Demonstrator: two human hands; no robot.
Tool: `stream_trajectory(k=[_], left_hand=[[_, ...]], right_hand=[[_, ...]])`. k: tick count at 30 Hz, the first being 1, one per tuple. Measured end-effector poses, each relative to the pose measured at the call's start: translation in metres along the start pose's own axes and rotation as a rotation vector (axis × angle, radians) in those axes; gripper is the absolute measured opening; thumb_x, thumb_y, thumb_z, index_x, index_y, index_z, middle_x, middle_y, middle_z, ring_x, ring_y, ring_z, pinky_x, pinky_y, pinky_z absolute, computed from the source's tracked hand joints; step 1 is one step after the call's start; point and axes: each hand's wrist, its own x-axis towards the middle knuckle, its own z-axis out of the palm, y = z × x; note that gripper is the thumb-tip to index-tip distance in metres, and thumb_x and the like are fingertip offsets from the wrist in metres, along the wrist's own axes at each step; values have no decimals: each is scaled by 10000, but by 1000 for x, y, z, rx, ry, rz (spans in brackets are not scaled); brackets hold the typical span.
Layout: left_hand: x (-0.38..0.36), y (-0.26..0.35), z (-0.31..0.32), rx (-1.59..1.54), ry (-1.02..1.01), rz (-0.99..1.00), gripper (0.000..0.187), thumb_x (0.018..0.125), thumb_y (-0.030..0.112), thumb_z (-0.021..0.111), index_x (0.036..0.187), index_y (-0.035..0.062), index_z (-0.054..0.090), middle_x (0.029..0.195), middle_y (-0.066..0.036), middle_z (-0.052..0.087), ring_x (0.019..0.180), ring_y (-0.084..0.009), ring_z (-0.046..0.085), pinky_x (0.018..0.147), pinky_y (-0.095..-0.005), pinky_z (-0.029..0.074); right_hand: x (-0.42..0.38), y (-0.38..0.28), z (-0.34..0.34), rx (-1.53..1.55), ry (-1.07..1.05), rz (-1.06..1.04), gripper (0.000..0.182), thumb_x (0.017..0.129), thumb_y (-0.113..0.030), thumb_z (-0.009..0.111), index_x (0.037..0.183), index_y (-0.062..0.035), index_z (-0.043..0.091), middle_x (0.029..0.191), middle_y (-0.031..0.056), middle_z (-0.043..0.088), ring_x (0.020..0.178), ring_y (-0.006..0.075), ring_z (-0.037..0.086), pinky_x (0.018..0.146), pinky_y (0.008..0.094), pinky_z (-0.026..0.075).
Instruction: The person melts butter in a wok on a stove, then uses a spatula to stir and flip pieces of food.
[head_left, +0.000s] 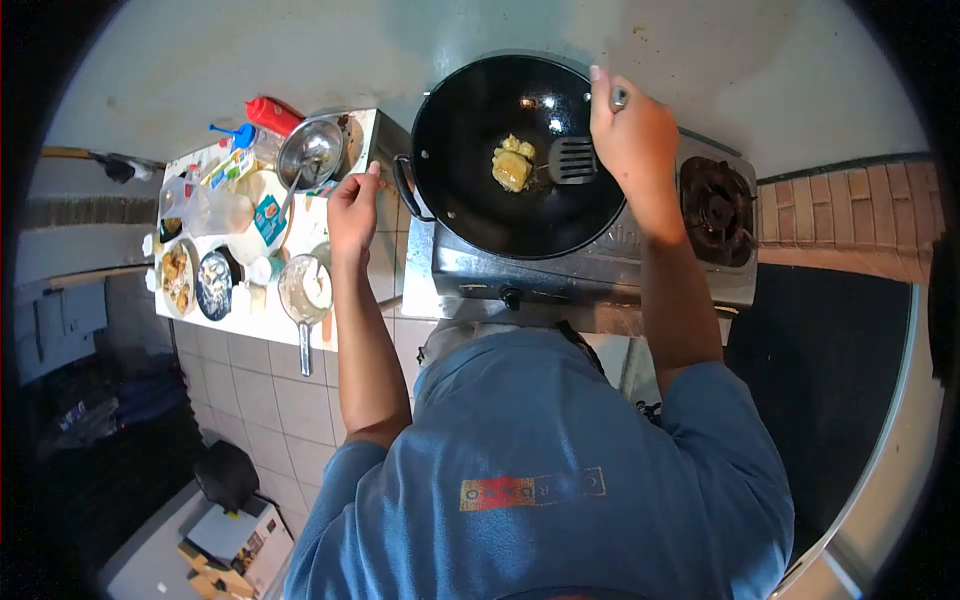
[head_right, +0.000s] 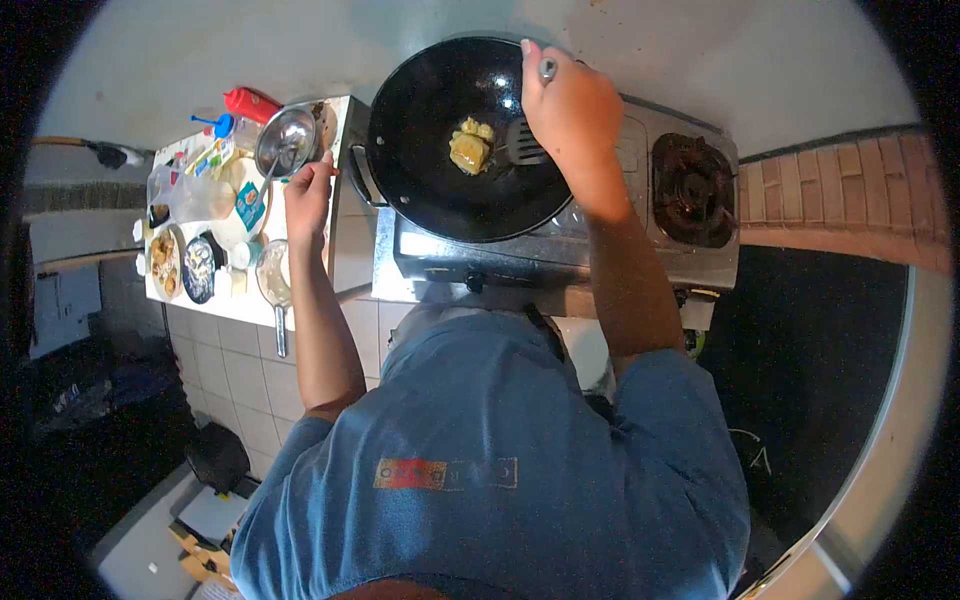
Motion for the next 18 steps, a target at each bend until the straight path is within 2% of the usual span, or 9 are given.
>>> stream_trajectory(k=[2, 4, 7, 8, 12, 16, 18], left_hand=[[-6, 0, 8, -8, 34, 11, 314, 876, 301, 601, 711, 34, 597, 645, 42, 507, 623, -47, 380, 575, -208, 294], [-9, -12, 12, -70, 61, 39, 274, 864, 280, 623, 742, 37, 593, 649, 34, 509, 619, -46, 380, 566, -211, 300], [-20, -8, 16, -14, 154, 97, 259, 861, 275, 631, 767, 37, 587, 654, 32, 506, 614, -46, 383, 558, -207, 301], [-27, 0, 19, 7, 175, 74, 267, 862, 277, 630, 768, 33, 580, 664, 36, 507, 611, -43, 384, 552, -201, 298], [-30, -1, 21, 11, 154, 57, 261, 862, 272, 631, 778, 29, 589, 666, 37, 510, 615, -40, 388, 553, -198, 297], [-27, -4, 16, 2, 108, 61, 252, 858, 266, 636, 793, 25, 601, 671, 42, 513, 622, -43, 393, 560, -199, 305], [-24, -7, 15, -14, 75, 75, 249, 858, 264, 637, 796, 25, 605, 674, 45, 515, 626, -44, 396, 563, -198, 308]], right_hand=[[2, 7, 3, -51, -7, -80, 376, 873, -391, 502, 667, -95, 606, 566, 171, 560, 584, 399, 560, 519, 454, 451], [4, 9, 1, 98, -21, -37, 365, 870, -394, 506, 698, -96, 630, 580, 173, 574, 583, 391, 573, 515, 453, 453], [3, 1, -7, 87, 9, -17, 362, 867, -397, 509, 723, -95, 646, 600, 176, 589, 592, 382, 587, 528, 450, 462], [2, 2, -2, 56, -75, 2, 366, 869, -395, 506, 715, -93, 645, 614, 178, 597, 606, 375, 595, 543, 440, 468], [5, 10, 0, 125, -35, -134, 381, 867, -386, 515, 662, -80, 609, 580, 168, 580, 590, 376, 585, 536, 439, 458], [2, 12, -2, 97, -6, -30, 384, 867, -373, 525, 638, -70, 586, 562, 159, 567, 568, 377, 573, 521, 446, 447], [-1, 17, 2, 145, -31, -104, 387, 871, -363, 527, 624, -68, 571, 553, 155, 559, 546, 378, 562, 504, 447, 438]])
